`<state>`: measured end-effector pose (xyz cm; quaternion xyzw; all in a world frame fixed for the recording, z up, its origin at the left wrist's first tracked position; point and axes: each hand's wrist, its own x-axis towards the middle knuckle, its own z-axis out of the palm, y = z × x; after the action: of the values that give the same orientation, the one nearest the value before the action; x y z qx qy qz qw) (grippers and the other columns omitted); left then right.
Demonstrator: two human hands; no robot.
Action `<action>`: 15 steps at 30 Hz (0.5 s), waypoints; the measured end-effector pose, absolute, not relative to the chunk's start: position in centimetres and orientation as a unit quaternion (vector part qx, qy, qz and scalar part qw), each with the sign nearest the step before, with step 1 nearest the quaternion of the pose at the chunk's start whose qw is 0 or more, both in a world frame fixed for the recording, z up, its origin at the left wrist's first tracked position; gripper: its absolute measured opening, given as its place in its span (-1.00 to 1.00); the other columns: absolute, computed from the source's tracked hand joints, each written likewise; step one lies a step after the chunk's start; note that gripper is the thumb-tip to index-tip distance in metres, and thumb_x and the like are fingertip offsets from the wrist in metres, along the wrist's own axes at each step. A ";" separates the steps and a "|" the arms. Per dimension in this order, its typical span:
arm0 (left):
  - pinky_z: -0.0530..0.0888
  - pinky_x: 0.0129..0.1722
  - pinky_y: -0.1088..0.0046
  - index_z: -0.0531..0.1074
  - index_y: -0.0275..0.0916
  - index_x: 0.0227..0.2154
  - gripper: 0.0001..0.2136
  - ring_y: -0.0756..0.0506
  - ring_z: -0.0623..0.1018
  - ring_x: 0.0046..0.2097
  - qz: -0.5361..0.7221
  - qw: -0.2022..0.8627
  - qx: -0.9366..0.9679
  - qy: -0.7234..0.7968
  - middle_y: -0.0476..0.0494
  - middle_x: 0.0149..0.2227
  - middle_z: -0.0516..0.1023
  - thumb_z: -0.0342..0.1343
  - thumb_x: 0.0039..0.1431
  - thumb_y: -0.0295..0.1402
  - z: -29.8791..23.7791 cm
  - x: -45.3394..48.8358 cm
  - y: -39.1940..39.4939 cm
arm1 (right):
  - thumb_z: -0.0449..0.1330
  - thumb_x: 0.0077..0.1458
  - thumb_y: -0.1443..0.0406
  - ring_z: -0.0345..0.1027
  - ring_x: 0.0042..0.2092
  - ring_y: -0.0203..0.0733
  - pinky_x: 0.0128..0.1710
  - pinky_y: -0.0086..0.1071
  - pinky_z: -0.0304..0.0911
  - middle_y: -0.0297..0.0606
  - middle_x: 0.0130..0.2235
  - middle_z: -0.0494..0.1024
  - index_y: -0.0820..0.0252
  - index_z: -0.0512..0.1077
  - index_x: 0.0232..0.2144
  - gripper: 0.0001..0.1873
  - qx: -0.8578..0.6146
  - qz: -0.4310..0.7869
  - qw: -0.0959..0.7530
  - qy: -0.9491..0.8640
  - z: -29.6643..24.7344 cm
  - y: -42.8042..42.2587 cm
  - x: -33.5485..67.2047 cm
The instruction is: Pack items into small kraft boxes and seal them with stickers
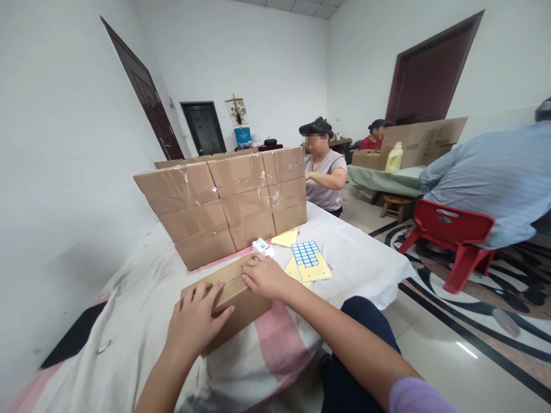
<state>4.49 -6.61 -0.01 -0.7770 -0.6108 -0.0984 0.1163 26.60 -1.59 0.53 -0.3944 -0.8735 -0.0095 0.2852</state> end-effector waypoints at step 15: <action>0.35 0.06 0.09 0.46 -0.05 0.16 -0.46 -0.32 0.41 0.17 -0.142 0.129 -0.751 -0.632 -0.21 0.13 0.49 0.07 0.17 0.02 -1.3 -2.5 -3.9 | 0.13 0.18 0.39 0.47 -0.05 -0.08 -0.03 -0.29 0.29 -0.07 -0.08 0.61 0.28 0.56 -0.20 -0.78 -0.581 0.192 0.420 -0.671 -3.2 11.2 32.3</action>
<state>-2.48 -3.87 -1.33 -0.7509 -0.6318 -0.1423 0.1291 32.29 11.15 -3.15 -0.5806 -0.6709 0.1919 0.4195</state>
